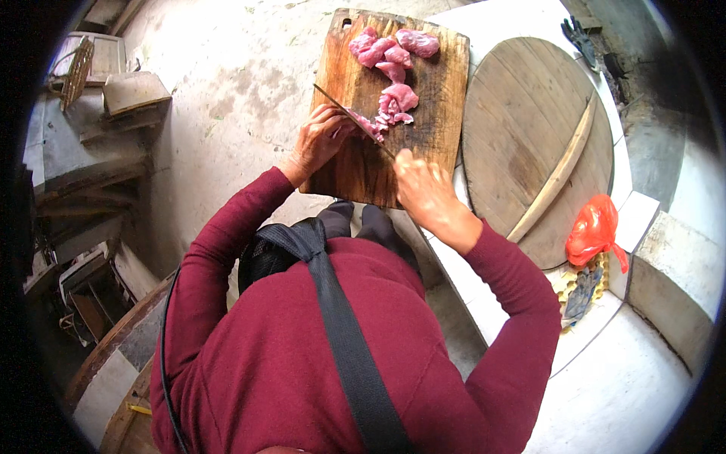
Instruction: The person uses a large cleaver to slice pieces of raw red meat into smaller chunks on a wooden cutting board. The person holds the meat with their left hand and chops with their right hand, working through several pieces of meat.
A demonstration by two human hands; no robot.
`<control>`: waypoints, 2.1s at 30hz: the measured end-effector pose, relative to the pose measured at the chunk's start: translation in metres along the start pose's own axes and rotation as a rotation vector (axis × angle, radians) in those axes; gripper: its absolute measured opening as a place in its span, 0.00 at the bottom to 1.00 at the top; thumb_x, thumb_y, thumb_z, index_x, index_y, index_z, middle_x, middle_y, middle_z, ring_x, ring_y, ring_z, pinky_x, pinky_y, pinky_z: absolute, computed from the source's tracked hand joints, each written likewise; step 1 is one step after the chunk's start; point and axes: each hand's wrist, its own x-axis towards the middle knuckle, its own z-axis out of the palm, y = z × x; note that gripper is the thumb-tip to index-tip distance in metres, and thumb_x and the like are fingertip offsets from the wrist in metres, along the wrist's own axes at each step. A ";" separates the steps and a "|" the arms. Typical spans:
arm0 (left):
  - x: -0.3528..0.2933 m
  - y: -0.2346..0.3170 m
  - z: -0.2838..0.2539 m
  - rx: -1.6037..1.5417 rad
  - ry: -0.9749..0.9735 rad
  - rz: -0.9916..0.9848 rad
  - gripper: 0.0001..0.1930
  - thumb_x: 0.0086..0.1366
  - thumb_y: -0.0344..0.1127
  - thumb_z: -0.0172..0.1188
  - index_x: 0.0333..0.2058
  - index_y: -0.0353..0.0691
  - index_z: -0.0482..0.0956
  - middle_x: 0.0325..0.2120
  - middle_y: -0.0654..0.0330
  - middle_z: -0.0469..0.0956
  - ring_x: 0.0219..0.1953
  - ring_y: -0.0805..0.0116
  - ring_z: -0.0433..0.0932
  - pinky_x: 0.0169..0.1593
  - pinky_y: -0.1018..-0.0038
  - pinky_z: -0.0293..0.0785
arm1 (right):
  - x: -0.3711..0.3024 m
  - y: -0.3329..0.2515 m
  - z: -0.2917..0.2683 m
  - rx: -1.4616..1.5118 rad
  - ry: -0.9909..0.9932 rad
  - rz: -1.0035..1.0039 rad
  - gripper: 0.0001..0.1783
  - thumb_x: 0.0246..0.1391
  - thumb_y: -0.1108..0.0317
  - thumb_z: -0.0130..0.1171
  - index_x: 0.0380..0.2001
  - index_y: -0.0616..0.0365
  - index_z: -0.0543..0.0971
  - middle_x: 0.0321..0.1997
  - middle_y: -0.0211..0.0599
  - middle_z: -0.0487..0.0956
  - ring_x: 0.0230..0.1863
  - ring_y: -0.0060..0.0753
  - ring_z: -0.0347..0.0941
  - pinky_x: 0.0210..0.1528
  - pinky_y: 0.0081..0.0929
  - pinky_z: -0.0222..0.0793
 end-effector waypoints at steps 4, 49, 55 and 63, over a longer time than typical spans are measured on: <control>0.001 -0.002 0.002 -0.006 -0.023 -0.005 0.05 0.50 0.25 0.61 0.29 0.37 0.78 0.30 0.54 0.76 0.36 0.54 0.75 0.39 0.67 0.73 | 0.053 -0.008 0.023 -0.040 0.250 -0.246 0.11 0.52 0.70 0.49 0.37 0.65 0.66 0.26 0.50 0.74 0.27 0.51 0.74 0.29 0.43 0.71; -0.006 -0.009 -0.003 0.053 -0.046 -0.003 0.06 0.51 0.27 0.60 0.31 0.39 0.79 0.32 0.57 0.78 0.39 0.56 0.74 0.44 0.68 0.73 | 0.042 -0.005 0.015 -0.060 -0.026 -0.135 0.23 0.46 0.70 0.54 0.47 0.67 0.65 0.33 0.46 0.73 0.33 0.46 0.73 0.33 0.39 0.71; 0.001 -0.004 -0.015 0.018 -0.034 0.020 0.05 0.52 0.26 0.59 0.30 0.39 0.79 0.31 0.58 0.76 0.38 0.59 0.74 0.42 0.69 0.72 | -0.007 0.025 -0.009 0.042 0.026 0.047 0.10 0.58 0.66 0.49 0.30 0.64 0.68 0.17 0.55 0.73 0.23 0.55 0.74 0.23 0.46 0.68; -0.006 -0.014 -0.007 -0.010 -0.061 -0.031 0.05 0.54 0.27 0.60 0.31 0.39 0.79 0.32 0.55 0.77 0.37 0.56 0.75 0.42 0.68 0.73 | -0.015 0.000 -0.007 0.007 -0.041 0.062 0.11 0.58 0.66 0.47 0.28 0.64 0.67 0.16 0.55 0.73 0.22 0.58 0.74 0.23 0.48 0.68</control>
